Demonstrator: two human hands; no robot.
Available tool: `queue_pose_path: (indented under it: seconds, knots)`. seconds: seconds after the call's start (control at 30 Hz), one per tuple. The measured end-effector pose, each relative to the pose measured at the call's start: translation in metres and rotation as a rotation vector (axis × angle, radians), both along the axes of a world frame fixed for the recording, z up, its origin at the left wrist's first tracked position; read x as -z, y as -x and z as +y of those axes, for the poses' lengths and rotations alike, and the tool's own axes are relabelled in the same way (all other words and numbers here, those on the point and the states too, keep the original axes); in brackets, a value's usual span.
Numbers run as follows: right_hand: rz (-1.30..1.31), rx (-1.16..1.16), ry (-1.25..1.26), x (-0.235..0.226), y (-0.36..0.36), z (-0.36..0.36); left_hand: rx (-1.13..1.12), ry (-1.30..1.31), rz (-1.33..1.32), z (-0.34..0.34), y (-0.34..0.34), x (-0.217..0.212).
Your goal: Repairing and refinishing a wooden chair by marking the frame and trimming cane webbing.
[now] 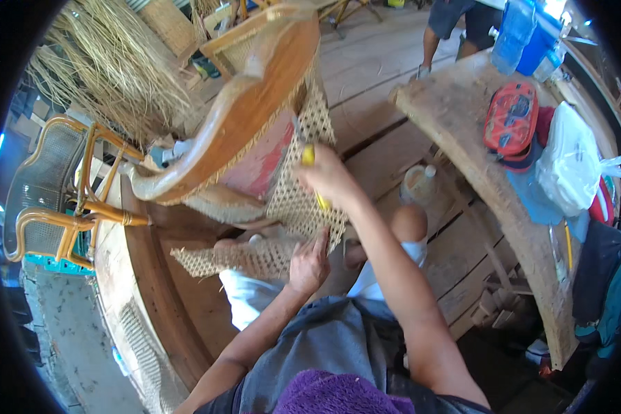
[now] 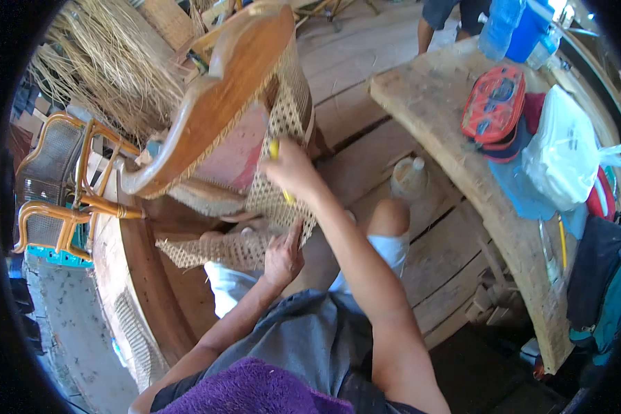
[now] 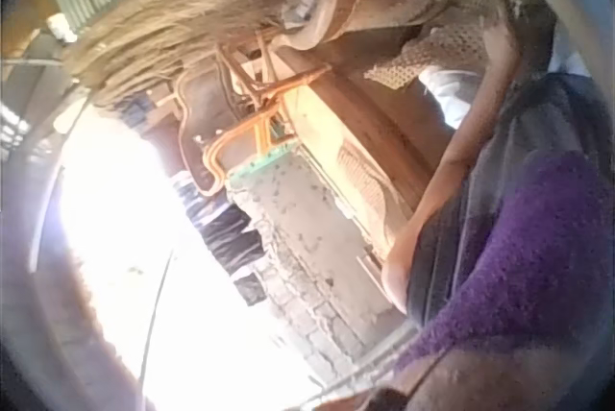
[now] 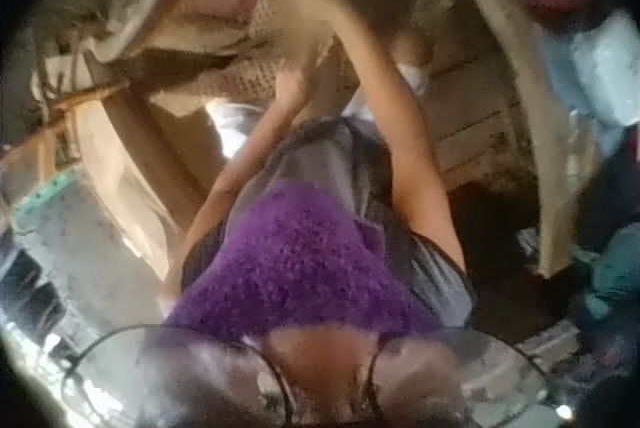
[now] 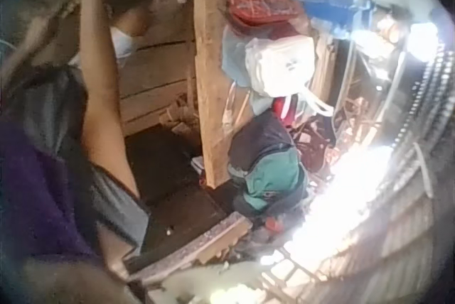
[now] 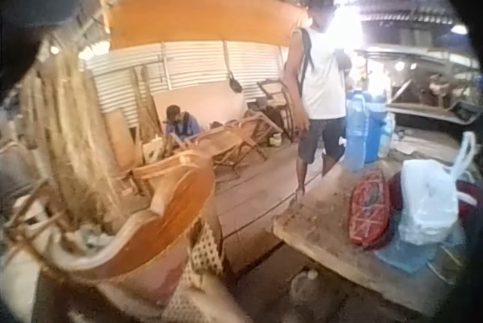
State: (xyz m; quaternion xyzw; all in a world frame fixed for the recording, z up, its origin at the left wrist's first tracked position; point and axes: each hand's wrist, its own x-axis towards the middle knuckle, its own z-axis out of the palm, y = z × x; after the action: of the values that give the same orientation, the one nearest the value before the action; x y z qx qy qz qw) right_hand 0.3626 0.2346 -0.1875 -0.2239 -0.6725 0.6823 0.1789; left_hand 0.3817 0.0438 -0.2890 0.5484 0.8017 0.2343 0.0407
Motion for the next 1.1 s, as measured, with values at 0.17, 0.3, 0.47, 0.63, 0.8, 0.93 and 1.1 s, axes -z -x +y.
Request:
queue_pose_path:
  seconds: [0.17, 0.3, 0.47, 0.63, 0.8, 0.93, 1.1]
  knots:
    - [0.202, 0.002, 0.449, -0.008, -0.071, -0.006, 0.016, -0.01, -0.061, -0.007, 0.004, -0.021]
    - [0.218, 0.109, 0.37, -0.025, -0.074, 0.027, 0.003, -0.017, -0.037, -0.021, 0.004, -0.035]
    - [0.239, -0.098, 0.607, -0.045, -0.02, 0.043, 0.03, 0.017, 0.011, -0.01, 0.005, -0.031]
    - [0.049, -0.03, 0.635, -0.055, 0.03, 0.052, 0.015, 0.103, 0.018, 0.0, 0.002, -0.023]
    - [0.159, 0.058, 0.654, -0.061, 0.053, 0.067, 0.025, 0.052, 0.055, 0.003, 0.002, -0.014]
    - [0.13, 0.038, 0.626, -0.061, 0.053, 0.074, 0.012, 0.028, 0.038, 0.003, 0.0, -0.006]
    - [0.274, 0.094, 0.758, -0.051, 0.051, 0.079, 0.018, 0.052, 0.017, 0.001, -0.002, -0.008]
